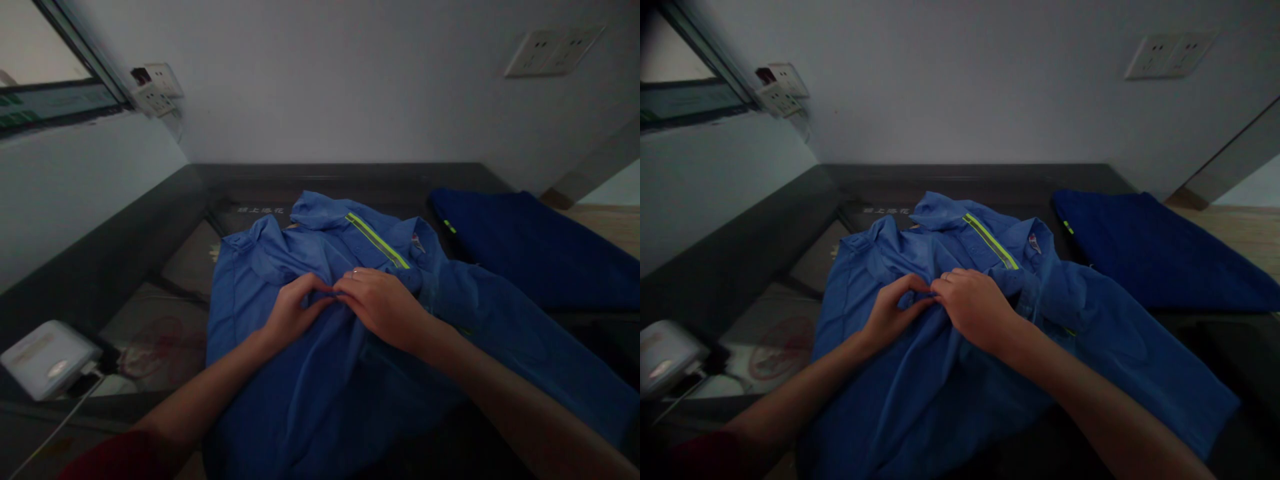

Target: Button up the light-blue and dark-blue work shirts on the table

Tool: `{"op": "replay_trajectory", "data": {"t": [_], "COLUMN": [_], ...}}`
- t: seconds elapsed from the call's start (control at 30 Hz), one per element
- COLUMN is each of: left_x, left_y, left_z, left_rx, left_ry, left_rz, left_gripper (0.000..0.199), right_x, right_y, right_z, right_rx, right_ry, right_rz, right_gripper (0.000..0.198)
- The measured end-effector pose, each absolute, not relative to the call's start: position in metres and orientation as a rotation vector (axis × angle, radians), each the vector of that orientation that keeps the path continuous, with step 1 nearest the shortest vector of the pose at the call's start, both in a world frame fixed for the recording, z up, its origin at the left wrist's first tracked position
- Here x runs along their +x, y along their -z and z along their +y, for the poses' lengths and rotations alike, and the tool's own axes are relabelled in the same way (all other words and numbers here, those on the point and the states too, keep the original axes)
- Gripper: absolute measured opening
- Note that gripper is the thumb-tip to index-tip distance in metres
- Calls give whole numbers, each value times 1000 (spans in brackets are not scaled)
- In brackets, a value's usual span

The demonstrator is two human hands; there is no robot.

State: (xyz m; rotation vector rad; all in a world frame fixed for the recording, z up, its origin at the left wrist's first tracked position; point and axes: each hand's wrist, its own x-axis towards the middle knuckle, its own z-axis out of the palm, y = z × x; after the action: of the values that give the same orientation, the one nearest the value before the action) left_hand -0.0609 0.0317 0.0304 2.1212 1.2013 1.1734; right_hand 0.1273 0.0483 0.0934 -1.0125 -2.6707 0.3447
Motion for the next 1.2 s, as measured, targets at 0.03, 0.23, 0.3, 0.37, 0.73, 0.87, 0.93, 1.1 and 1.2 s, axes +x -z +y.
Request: {"op": "replay_trajectory", "data": {"t": [0.03, 0.23, 0.3, 0.37, 0.73, 0.87, 0.93, 1.1, 1.2], "left_x": [-61, -66, -67, -67, -68, -67, -67, -66, -65], "left_y": [-30, -30, -32, -35, -28, -28, -31, -37, -40], "left_z": [31, 29, 29, 30, 47, 47, 46, 43, 37], "left_rx": [2169, 2416, 2406, 2328, 2063, 2019, 2039, 2144, 2213], "left_ry": [-1195, -1220, -1168, -1067, -902, -788, -807, -1022, -1117], "left_rz": [1192, 1142, 1175, 1263, 1400, 1335, 1325, 1349, 1318], "left_gripper": [5, 14, 16, 22, 20, 14, 10, 5, 5], "right_x": [128, 131, 135, 141, 200, 208, 209, 205, 183], "right_y": [-95, -103, -103, -103, -115, -114, -111, -107, -115], "right_z": [48, 49, 53, 58, 92, 95, 97, 89, 70], "right_rx": [-1026, -1076, -1105, -1143, -1377, -1343, -1350, -1332, -1230], "right_ry": [-374, -499, -504, -489, -466, -554, -545, -356, -177], "right_rz": [-2665, -2583, -2580, -2587, -2569, -2593, -2620, -2632, -2529], "right_gripper": [16, 16, 16, 16, 16, 16, 16, 24, 34]}}
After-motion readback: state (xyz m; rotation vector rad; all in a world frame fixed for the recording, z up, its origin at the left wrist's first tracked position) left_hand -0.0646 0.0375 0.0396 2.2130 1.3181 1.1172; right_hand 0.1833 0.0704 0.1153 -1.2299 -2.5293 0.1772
